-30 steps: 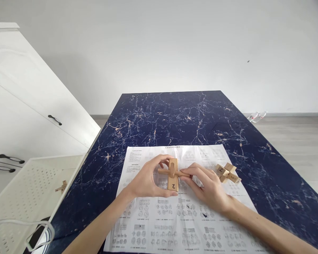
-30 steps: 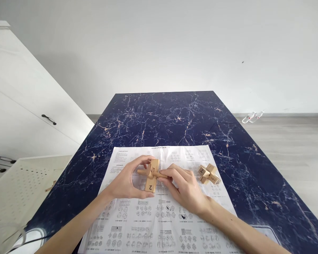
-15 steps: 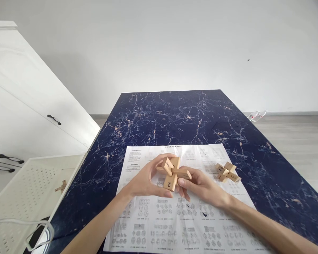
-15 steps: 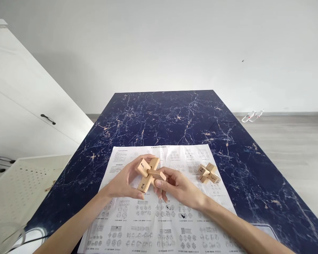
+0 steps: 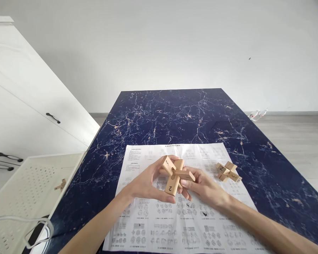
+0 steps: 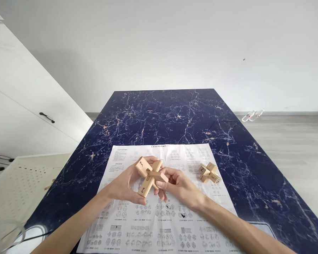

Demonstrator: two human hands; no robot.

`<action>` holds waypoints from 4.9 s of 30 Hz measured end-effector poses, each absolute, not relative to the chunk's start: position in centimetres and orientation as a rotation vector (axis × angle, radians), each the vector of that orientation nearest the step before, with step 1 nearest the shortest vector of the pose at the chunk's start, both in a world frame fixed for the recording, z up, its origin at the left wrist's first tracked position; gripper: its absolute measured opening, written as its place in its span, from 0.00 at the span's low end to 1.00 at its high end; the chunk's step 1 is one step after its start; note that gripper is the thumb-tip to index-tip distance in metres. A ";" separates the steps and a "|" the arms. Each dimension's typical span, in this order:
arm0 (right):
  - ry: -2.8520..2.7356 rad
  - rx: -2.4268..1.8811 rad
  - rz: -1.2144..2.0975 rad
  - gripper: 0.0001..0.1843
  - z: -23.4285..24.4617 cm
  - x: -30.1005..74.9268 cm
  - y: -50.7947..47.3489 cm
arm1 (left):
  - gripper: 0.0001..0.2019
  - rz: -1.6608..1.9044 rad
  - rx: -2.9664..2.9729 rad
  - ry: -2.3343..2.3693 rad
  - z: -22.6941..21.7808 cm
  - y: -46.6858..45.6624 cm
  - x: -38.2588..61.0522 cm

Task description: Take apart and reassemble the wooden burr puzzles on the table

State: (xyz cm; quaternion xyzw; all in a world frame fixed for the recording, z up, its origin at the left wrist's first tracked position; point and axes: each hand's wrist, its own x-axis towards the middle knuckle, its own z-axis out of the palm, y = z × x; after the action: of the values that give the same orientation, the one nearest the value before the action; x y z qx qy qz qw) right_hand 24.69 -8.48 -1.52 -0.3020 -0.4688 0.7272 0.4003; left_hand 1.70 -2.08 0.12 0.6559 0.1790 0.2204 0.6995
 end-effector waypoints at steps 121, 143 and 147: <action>-2.057 -0.816 -0.149 0.13 -1.2 26.1 -9.5 | 0.04 0.968 2.143 0.909 -1.0 -2.8 2.4; -2.102 -0.750 -0.173 0.20 -0.3 26.4 -9.5 | 0.06 0.927 2.153 1.006 -1.1 -2.8 2.5; -2.127 -0.734 -0.202 0.18 -0.2 26.5 -9.6 | 0.07 0.927 2.189 1.021 -1.4 -2.9 2.7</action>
State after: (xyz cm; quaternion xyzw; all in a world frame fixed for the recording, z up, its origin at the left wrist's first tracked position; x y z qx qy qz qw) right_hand 26.47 -9.56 -0.24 -0.2938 -0.8514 -0.0809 0.4269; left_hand 2.72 -2.92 -1.38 0.8138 0.3795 0.3445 0.2738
